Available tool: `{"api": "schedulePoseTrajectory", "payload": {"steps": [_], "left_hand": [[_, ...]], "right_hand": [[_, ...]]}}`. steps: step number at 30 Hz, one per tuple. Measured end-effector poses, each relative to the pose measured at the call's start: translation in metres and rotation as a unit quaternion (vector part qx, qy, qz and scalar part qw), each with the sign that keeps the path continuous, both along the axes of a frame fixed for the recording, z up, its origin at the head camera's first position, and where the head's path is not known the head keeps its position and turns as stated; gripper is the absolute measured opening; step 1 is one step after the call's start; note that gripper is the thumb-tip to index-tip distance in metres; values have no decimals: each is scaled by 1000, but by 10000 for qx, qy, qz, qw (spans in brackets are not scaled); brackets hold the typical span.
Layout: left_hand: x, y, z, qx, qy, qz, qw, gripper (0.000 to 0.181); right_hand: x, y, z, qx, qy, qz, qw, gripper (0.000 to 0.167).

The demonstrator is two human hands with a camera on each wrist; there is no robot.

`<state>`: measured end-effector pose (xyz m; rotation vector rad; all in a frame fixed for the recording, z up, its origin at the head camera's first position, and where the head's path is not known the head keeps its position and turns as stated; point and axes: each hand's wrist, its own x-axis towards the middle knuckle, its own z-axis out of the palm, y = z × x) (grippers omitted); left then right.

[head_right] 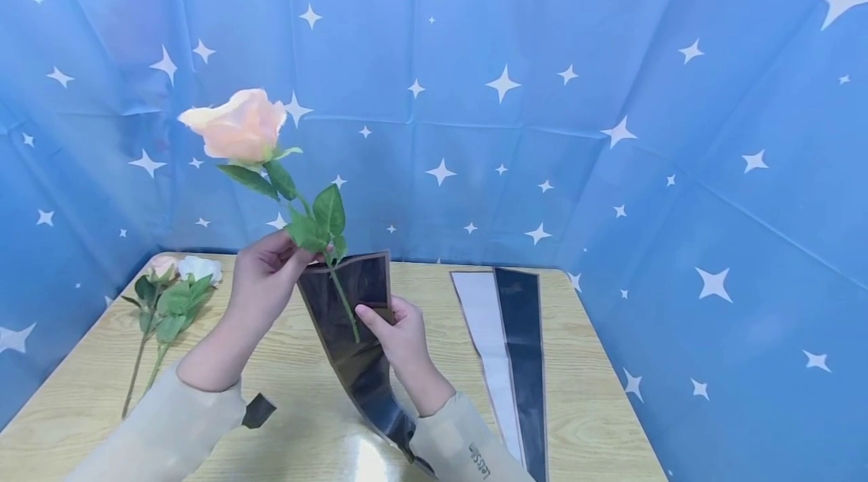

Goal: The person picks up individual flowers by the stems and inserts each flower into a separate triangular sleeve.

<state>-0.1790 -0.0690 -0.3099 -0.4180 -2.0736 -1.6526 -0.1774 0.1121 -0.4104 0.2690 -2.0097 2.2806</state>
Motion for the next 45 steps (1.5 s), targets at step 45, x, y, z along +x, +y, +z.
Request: {"api": "schedulePoseTrajectory", "payload": {"steps": [45], "left_hand": [[3, -2, 8, -590, 193, -55, 9981, 15]], "right_hand": [[3, -2, 2, 20, 321, 22, 9995, 22]]}}
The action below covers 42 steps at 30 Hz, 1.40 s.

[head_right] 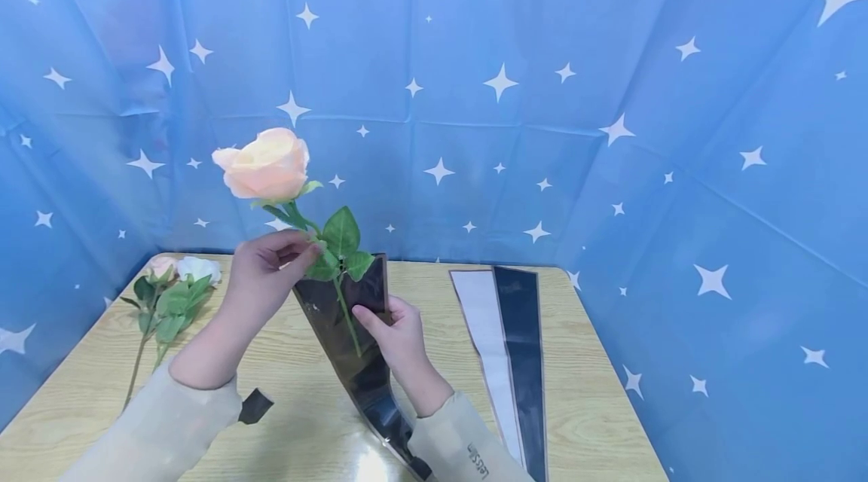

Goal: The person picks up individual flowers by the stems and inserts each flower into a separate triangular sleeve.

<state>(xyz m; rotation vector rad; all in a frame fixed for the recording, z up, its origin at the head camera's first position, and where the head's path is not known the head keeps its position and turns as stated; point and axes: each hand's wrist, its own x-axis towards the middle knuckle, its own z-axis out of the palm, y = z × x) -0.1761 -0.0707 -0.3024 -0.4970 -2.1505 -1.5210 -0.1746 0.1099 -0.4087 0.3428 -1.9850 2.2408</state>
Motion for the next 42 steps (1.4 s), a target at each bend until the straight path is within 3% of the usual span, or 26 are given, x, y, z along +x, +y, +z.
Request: {"api": "schedulePoseTrajectory", "payload": {"steps": [8, 15, 19, 25, 32, 42], "left_hand": [[1, 1, 5, 362, -59, 184, 9992, 13], [1, 1, 4, 708, 265, 720, 9945, 11], [2, 2, 4, 783, 352, 810, 9930, 7], [4, 2, 2, 703, 600, 1098, 9897, 7], [3, 2, 0, 486, 1107, 1386, 9829, 7], [2, 2, -2, 138, 1514, 1547, 9762, 8]], "right_hand": [[1, 0, 0, -67, -22, 42, 10000, 24], [1, 0, -1, -27, 35, 75, 10000, 24], [1, 0, -1, 39, 65, 80, 9999, 23], [2, 0, 0, 14, 69, 89, 9999, 24], [3, 1, 0, 30, 43, 119, 9999, 24], [2, 2, 0, 46, -39, 96, 9999, 25]]}}
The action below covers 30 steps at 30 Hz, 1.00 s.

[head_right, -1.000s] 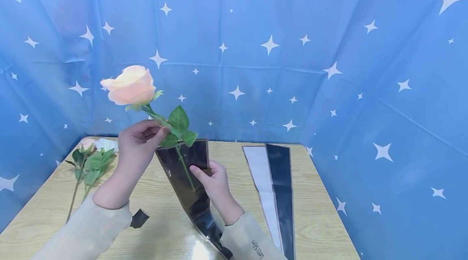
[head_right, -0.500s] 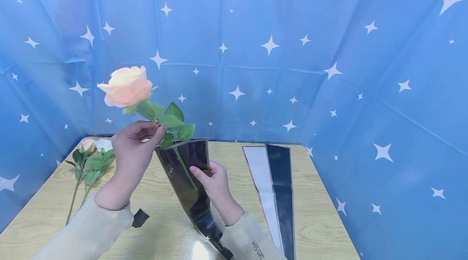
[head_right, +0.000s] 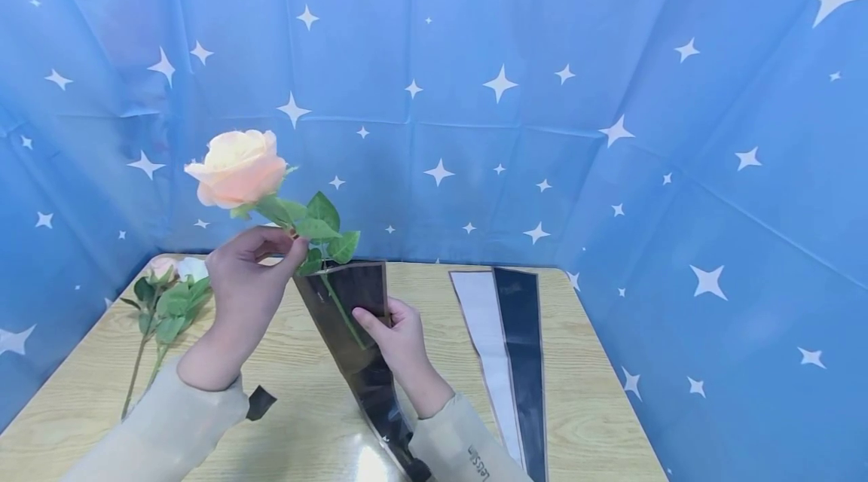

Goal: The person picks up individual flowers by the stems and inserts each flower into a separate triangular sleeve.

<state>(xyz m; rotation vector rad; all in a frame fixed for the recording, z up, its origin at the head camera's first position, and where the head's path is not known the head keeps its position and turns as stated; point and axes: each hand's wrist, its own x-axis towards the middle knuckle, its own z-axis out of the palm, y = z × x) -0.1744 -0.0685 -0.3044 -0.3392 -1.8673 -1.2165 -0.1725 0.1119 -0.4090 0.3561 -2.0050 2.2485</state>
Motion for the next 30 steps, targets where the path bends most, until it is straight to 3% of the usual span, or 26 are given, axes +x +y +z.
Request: {"api": "schedulePoseTrajectory", "payload": {"steps": [4, 9, 14, 19, 22, 30], "left_hand": [[0, 1, -1, -115, -22, -30, 9999, 8], [1, 1, -1, -115, -440, -351, 9984, 8], [1, 0, 1, -103, -1093, -869, 9901, 3], [-1, -2, 2, -346, -1403, -1264, 9814, 3], [-1, -3, 2, -324, -1590, -1263, 9786, 2], [3, -2, 5, -197, -1899, -775, 9785, 4]], "right_hand": [[-1, 0, 0, 53, 32, -34, 10000, 23], [-2, 0, -1, 43, 76, -98, 9999, 20], [-3, 0, 0, -23, 204, -99, 9997, 21], [-3, -1, 1, -73, 268, -73, 9996, 21], [-2, -1, 1, -51, 264, -176, 9995, 20], [-1, 0, 2, -173, 202, -356, 9990, 20]]}}
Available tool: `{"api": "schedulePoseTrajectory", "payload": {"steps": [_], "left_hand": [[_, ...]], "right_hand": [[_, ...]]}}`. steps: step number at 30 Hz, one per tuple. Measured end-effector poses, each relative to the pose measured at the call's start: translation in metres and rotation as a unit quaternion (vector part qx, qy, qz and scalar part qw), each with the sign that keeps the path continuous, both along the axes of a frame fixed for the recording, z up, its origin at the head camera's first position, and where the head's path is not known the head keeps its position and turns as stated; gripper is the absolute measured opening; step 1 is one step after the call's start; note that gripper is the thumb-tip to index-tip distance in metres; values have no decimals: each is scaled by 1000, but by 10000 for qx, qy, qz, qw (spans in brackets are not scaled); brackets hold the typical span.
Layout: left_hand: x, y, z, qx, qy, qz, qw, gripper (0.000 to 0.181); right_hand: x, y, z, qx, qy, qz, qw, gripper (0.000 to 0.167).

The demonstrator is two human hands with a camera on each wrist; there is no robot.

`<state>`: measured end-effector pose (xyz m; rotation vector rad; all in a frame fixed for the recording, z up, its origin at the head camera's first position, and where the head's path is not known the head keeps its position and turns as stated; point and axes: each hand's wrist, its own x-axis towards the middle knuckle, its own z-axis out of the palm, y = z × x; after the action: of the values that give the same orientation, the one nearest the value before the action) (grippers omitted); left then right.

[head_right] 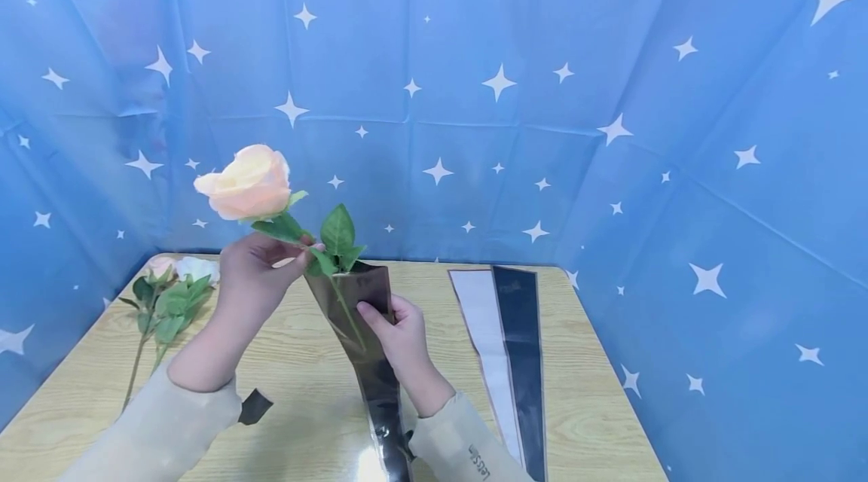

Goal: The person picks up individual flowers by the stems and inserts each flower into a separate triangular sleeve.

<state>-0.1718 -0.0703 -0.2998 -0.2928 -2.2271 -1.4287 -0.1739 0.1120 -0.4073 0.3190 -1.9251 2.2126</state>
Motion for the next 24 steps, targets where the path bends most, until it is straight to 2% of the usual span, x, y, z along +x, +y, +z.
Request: {"api": "schedulePoseTrajectory", "payload": {"steps": [3, 10, 13, 18, 21, 24], "left_hand": [[1, 1, 1, -174, -46, 9, 9998, 2], [-1, -3, 2, -401, 81, -590, 9974, 14], [-1, -6, 3, -563, 122, -760, 9954, 19], [-2, -7, 4, -626, 160, -1254, 9900, 23], [0, -5, 4, -890, 296, -1191, 9884, 24], [2, -3, 3, -1279, 443, -937, 9864, 26]], "right_hand": [[0, -1, 0, 60, 28, -63, 10000, 20], [0, -2, 0, 299, 3, -219, 9993, 19], [0, -2, 1, 221, -26, -215, 9995, 19], [1, -2, 3, 80, -48, -91, 9999, 20], [1, -3, 4, 43, -67, -60, 10000, 21], [1, -5, 5, -7, -73, -23, 10000, 22]]}}
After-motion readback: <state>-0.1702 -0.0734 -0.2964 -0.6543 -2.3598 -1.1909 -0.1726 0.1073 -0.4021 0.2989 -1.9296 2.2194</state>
